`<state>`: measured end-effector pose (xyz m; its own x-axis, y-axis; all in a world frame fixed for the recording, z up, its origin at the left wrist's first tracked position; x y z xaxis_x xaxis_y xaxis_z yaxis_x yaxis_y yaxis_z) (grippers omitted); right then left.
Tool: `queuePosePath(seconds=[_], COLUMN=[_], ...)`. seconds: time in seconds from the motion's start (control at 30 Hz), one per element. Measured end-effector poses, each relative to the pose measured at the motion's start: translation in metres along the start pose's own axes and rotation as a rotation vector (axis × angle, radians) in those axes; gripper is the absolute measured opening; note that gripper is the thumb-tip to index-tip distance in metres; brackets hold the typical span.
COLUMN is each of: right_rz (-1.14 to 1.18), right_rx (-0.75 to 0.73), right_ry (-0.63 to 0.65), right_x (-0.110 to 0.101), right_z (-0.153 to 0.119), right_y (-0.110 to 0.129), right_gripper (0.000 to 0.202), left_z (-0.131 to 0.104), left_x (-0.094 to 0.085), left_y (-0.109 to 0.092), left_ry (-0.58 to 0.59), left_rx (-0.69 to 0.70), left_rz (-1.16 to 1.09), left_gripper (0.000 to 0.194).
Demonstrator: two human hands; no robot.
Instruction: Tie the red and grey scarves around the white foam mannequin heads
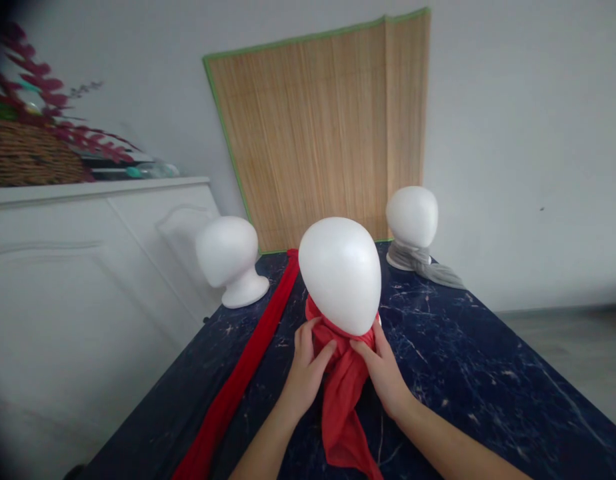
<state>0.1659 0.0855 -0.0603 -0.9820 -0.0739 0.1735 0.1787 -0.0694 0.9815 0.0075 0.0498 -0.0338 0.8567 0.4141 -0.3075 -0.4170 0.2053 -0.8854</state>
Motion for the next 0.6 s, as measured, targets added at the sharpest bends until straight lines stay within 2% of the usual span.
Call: queuePosePath(seconds=[0.1,0.13,0.2,0.23,0.3,0.37,0.43,0.53,0.6], right_rz=[-0.027,-0.060,-0.133,-0.156,-0.161,-0.135,-0.108,-0.085,-0.066], right_rx=[0.063,0.100,0.167,0.189,0.205,0.220,0.255,0.313,0.348], right_ry=[-0.070,-0.093,-0.105,-0.087,-0.006,0.049,0.043,-0.008,-0.037], right_x=[-0.023,-0.030,-0.040,-0.042,-0.041,-0.039,-0.039,-0.044,-0.049], right_z=[0.007,0.011,0.020,0.024,0.031,0.035,0.038,0.043,0.049], right_y=[0.006,0.008,0.012,0.014,0.017,0.015,0.009,0.001,-0.001], right_gripper=[0.041,0.037,0.033,0.031,0.026,0.022,0.022,0.023,0.022], left_z=[-0.005,-0.006,-0.006,-0.005,-0.003,0.000,0.001,0.001,0.001], left_x=[-0.008,-0.008,0.001,0.007,0.022,0.034,0.044,0.051,0.048], left_y=[-0.014,-0.020,-0.033,-0.038,-0.045,-0.047,-0.044,-0.034,-0.026], left_ry=[-0.127,-0.117,-0.013,0.051,0.127,0.116,0.074,0.028,0.027], left_rx=[0.077,0.093,0.102,0.098,0.083,0.065,0.039,-0.035,-0.094], left_rz=[0.148,0.181,0.235,0.273,0.407,0.567,0.626,0.377,0.169], left_gripper=[0.030,0.026,0.019,0.021,0.038,0.053,0.053,0.029,0.022])
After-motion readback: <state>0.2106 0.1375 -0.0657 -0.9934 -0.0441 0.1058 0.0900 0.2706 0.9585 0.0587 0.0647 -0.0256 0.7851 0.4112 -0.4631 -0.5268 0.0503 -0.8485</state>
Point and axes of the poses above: each hand's wrist, its own z-axis towards the middle knuckle, its own x-axis out of the palm, y = z × x, the point moved 5 cm from there along z, towards the middle knuckle, and after that the axes turned 4 degrees about -y, right-handed, at the moved point
